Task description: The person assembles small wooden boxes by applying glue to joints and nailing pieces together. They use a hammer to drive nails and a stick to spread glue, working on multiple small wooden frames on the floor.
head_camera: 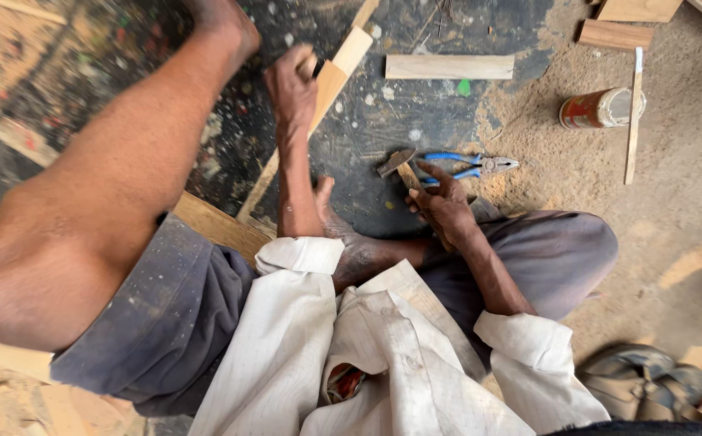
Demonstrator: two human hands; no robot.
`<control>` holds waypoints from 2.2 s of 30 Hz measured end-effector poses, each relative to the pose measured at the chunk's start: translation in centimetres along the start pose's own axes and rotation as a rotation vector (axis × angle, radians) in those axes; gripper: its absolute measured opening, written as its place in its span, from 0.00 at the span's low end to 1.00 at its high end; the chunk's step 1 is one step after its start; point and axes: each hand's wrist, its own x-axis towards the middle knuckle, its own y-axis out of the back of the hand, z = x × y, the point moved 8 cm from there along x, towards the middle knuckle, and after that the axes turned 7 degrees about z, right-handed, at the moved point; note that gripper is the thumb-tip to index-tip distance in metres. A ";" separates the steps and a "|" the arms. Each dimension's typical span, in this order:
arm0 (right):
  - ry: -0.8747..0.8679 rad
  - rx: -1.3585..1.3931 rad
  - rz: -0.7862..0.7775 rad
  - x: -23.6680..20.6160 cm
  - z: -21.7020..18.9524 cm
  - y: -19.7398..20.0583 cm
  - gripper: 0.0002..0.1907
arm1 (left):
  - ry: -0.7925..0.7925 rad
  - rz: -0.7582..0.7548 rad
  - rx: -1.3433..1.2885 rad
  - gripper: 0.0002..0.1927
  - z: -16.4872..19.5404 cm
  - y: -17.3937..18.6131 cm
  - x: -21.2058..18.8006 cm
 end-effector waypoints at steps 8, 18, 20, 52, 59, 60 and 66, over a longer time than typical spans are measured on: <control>0.624 -0.699 0.090 0.8 -4.3 -1.5 0.27 | 0.108 -0.253 0.224 0.28 -0.8 -0.2 -3.2; 0.816 -0.526 0.364 -4.8 -13.5 2.3 0.22 | -0.182 -0.285 0.010 0.24 12.9 0.8 -1.9; 0.903 -0.249 0.362 -6.0 -16.1 3.3 0.23 | -0.223 -0.394 -0.179 0.25 17.4 -0.8 -2.4; 0.518 -1.137 0.705 -16.0 9.0 31.7 0.09 | -0.270 -0.790 -0.325 0.29 26.9 -4.4 -9.3; 0.398 -1.372 1.437 -17.9 5.6 36.3 0.07 | -0.247 -0.897 -0.276 0.30 26.6 -5.6 -11.1; 0.453 -1.377 1.558 -17.9 4.5 35.8 0.07 | -0.242 -0.890 -0.281 0.30 26.6 -5.7 -11.0; 0.746 -1.394 0.961 -16.8 6.4 27.8 0.15 | -0.194 -0.867 -0.285 0.29 26.0 -6.0 -10.6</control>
